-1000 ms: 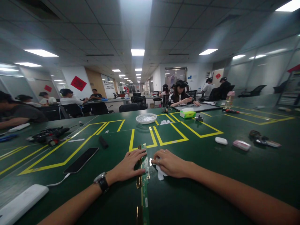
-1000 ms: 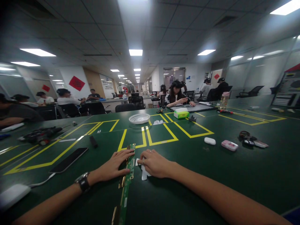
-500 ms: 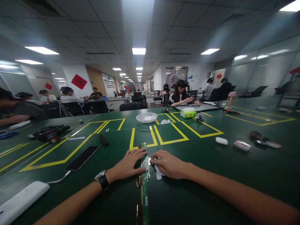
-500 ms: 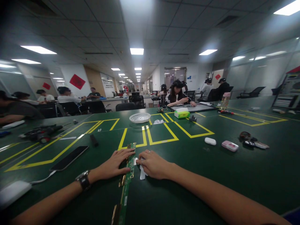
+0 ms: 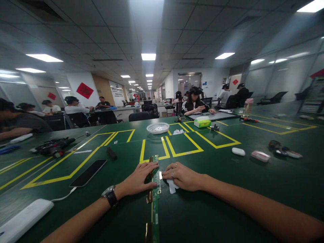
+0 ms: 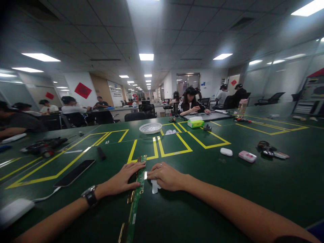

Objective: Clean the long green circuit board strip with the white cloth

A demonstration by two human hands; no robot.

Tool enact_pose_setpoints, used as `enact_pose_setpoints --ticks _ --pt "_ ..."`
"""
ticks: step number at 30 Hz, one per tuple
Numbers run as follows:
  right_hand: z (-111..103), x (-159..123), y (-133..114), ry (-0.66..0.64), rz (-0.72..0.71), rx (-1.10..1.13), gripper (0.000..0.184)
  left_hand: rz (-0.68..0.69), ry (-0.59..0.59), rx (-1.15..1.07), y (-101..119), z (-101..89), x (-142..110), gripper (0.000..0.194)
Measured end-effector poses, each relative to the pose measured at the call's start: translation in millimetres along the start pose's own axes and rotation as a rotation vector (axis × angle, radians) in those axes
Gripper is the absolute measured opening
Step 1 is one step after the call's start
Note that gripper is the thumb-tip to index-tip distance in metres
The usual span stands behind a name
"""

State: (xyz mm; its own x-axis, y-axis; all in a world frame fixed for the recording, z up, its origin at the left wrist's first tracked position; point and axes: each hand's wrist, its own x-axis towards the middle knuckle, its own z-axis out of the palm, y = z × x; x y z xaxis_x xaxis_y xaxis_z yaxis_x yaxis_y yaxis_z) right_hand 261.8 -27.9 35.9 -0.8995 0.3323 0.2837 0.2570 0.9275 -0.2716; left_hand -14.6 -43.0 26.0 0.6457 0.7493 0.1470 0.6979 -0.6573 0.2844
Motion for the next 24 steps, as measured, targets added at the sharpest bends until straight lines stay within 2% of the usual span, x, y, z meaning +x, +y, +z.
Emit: enact_pose_setpoints --ticks 9,17,20,24 --pt "1.0 1.2 4.6 0.012 -0.013 0.035 0.053 0.025 0.020 -0.037 -6.2 3.9 -1.1 0.072" --pt "-0.6 3.9 3.4 0.043 -0.024 -0.020 0.040 0.021 -0.003 -0.056 -4.8 2.6 -2.6 0.078" --pt "0.0 8.0 -2.2 0.069 -0.069 -0.079 0.040 0.028 -0.004 -0.066 -2.5 0.4 -3.2 0.078" --pt "2.0 13.9 -8.0 0.000 -0.169 -0.057 0.047 0.033 0.011 -0.087 -0.9 0.0 -3.3 0.070"
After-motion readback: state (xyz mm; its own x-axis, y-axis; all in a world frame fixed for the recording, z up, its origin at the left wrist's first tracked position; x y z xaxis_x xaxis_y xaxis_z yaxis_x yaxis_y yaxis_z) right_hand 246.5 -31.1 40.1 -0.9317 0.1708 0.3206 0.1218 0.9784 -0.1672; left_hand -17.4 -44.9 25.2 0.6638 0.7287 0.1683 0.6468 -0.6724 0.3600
